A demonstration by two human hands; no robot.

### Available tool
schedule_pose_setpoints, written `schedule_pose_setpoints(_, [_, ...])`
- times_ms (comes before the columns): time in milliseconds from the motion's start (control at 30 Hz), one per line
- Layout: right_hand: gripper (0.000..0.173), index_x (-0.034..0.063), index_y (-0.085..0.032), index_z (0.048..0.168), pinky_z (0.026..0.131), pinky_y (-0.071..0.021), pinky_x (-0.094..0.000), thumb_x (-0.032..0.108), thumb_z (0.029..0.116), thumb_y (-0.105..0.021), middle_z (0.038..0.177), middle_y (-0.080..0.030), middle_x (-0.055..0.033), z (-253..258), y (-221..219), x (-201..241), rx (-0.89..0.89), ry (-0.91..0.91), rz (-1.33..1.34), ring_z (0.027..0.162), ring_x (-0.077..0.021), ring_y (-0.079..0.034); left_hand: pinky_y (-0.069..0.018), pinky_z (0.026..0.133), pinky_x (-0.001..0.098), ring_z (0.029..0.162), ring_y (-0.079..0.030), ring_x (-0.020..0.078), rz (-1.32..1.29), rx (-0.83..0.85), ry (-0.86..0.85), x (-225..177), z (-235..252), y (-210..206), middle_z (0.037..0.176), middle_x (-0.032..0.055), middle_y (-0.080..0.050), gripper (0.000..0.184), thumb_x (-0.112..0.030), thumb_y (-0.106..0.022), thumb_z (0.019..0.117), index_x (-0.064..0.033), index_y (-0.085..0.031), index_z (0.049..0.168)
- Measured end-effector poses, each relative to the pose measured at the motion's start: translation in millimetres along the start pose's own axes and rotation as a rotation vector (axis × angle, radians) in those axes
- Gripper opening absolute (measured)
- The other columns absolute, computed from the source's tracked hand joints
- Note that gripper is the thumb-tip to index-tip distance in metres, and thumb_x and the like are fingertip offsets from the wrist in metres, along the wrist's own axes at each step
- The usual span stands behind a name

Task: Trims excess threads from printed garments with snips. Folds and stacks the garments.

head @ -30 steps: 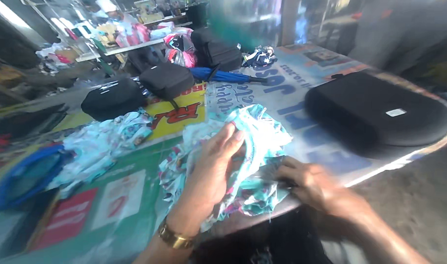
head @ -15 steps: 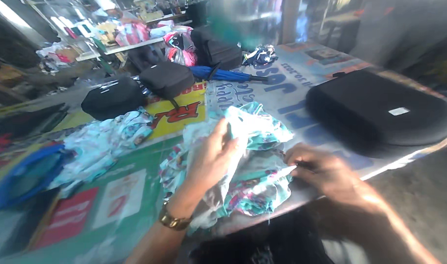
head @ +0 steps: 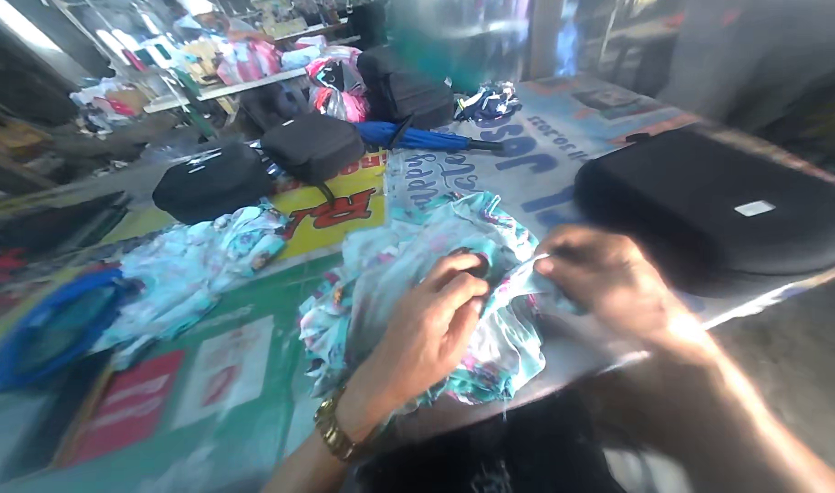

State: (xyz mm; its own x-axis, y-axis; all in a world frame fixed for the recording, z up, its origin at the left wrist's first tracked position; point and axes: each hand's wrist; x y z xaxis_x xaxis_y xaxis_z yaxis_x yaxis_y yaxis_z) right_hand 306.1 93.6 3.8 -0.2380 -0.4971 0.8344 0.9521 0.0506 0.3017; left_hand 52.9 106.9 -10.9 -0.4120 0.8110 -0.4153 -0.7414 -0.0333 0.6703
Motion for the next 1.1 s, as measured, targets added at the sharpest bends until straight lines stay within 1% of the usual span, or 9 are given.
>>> schedule_pose_setpoints(133, [0.007,0.0127,-0.069,0.095,0.049,-0.0451,-0.0153,0.012,0.0969,-0.062,0.071,-0.061,0.0061,6.9,-0.7,3.1,-0.003,0.015,-0.012,0.056,-0.0017,-0.054,-0.0459,0.085,0.0396,0.102,-0.061,0.0225,0.401,-0.093,-0.035,-20.0,-5.3,-3.8,0.113,0.0092,-0.065,0.029,-0.043,-0.066,0.0948,-0.0145,-0.071,0.099])
schedule_pose_setpoints(300, [0.006,0.0143,-0.069,0.093,0.05,-0.0456,-0.0136,0.013,0.0955,-0.064,0.073,-0.062,0.0077,2.1,1.3,-2.9,0.024,0.043,0.006,0.057,0.0001,-0.054,-0.053,0.078,0.0185,0.087,-0.066,0.0052,0.061,-0.169,0.065,-35.8,-8.0,-0.7,0.09,0.0032,-0.071,0.017,-0.016,-0.06,0.0999,-0.006,-0.072,0.095])
schedule_pose_setpoints(400, [0.01,0.0109,-0.07,0.095,0.062,-0.0471,-0.0099,0.017,0.0987,-0.064,0.083,-0.065,0.0089,-17.1,11.7,-22.0,0.212,0.091,0.02,0.071,0.0062,-0.056,-0.0528,0.069,0.0158,0.076,-0.061,0.001,-0.307,0.044,0.12,-31.8,-21.2,0.3,0.085,0.0024,-0.066,0.018,-0.014,-0.057,0.103,-0.001,-0.068,0.096])
schedule_pose_setpoints(500, [0.018,0.0031,-0.073,0.098,0.072,-0.0486,-0.0133,0.019,0.1001,-0.064,0.09,-0.068,-0.0014,-44.3,22.2,-40.5,0.414,0.111,-0.081,0.082,0.0011,-0.059,-0.0563,0.064,0.0311,0.075,-0.067,0.0156,0.036,0.323,0.009,-28.1,-42.9,-12.7,0.083,0.0039,-0.068,0.02,-0.023,-0.057,0.1011,-0.0084,-0.07,0.094])
schedule_pose_setpoints(633, [0.017,0.0107,-0.073,0.1,0.075,-0.0523,-0.0219,0.025,0.0997,-0.064,0.095,-0.067,-0.0031,-70.1,24.0,-43.1,0.413,0.131,-0.264,0.088,-0.0076,-0.063,-0.053,0.056,0.0347,0.069,-0.068,0.0171,0.236,0.349,-0.033,-38.0,-50.5,-25.1,0.083,-0.0005,-0.071,0.035,-0.042,-0.05,0.1033,-0.016,-0.073,0.106])
schedule_pose_setpoints(800, [0.026,0.0107,-0.071,0.11,0.068,-0.0481,-0.0103,0.034,0.1016,-0.063,0.102,-0.065,0.0003,-70.2,6.5,-25.6,0.025,0.105,-0.313,0.08,0.0044,-0.056,-0.0503,0.082,0.0211,0.093,-0.06,0.004,-0.503,0.263,0.287,-44.0,-27.7,-15.3,0.099,0.0014,-0.064,0.042,-0.036,-0.044,0.1094,-0.0056,-0.072,0.102])
schedule_pose_setpoints(867, [0.024,0.0083,-0.067,0.103,0.071,-0.0492,-0.0078,0.032,0.1028,-0.061,0.095,-0.064,0.0027,-68.9,-7.1,-14.4,-0.14,0.15,-0.274,0.081,0.0073,-0.057,-0.0503,0.071,0.0157,0.079,-0.059,-0.0039,-0.783,0.092,0.498,-49.6,-22.0,-15.2,0.085,-0.0083,-0.064,0.035,-0.033,-0.048,0.1081,-0.0114,-0.071,0.093])
schedule_pose_setpoints(967, [0.032,0.0041,-0.064,0.107,0.072,-0.0495,-0.0082,0.036,0.1018,-0.064,0.094,-0.063,-0.0009,-67.0,-26.0,1.3,-0.127,0.24,-0.238,0.081,0.0058,-0.057,-0.0556,0.059,0.0208,0.066,-0.064,0.003,-1.055,-0.025,0.73,-52.2,-13.9,-8.4,0.079,-0.0034,-0.069,0.03,-0.025,-0.052,0.1067,-0.0126,-0.074,0.091])
schedule_pose_setpoints(1100, [0.033,0.0052,-0.069,0.107,0.064,-0.0478,-0.0118,0.036,0.0965,-0.07,0.092,-0.067,-0.0054,-58.3,-47.5,7.2,-0.124,0.282,-0.414,0.075,-0.0003,-0.059,-0.0603,0.064,0.0236,0.067,-0.07,0.0067,-1.132,-0.05,0.791,-60.8,-12.2,-6.7,0.078,-0.0002,-0.072,0.03,-0.019,-0.048,0.1073,-0.0104,-0.072,0.091])
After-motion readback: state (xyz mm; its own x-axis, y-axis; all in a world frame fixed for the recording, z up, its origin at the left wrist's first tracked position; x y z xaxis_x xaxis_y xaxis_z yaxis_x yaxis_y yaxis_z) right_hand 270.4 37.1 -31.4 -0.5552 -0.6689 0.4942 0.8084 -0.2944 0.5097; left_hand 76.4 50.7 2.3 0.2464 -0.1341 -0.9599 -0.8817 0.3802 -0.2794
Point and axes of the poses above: each hand's wrist, its own z-axis towards the middle knuckle, its own y-axis out of the back of the hand, x = y × z
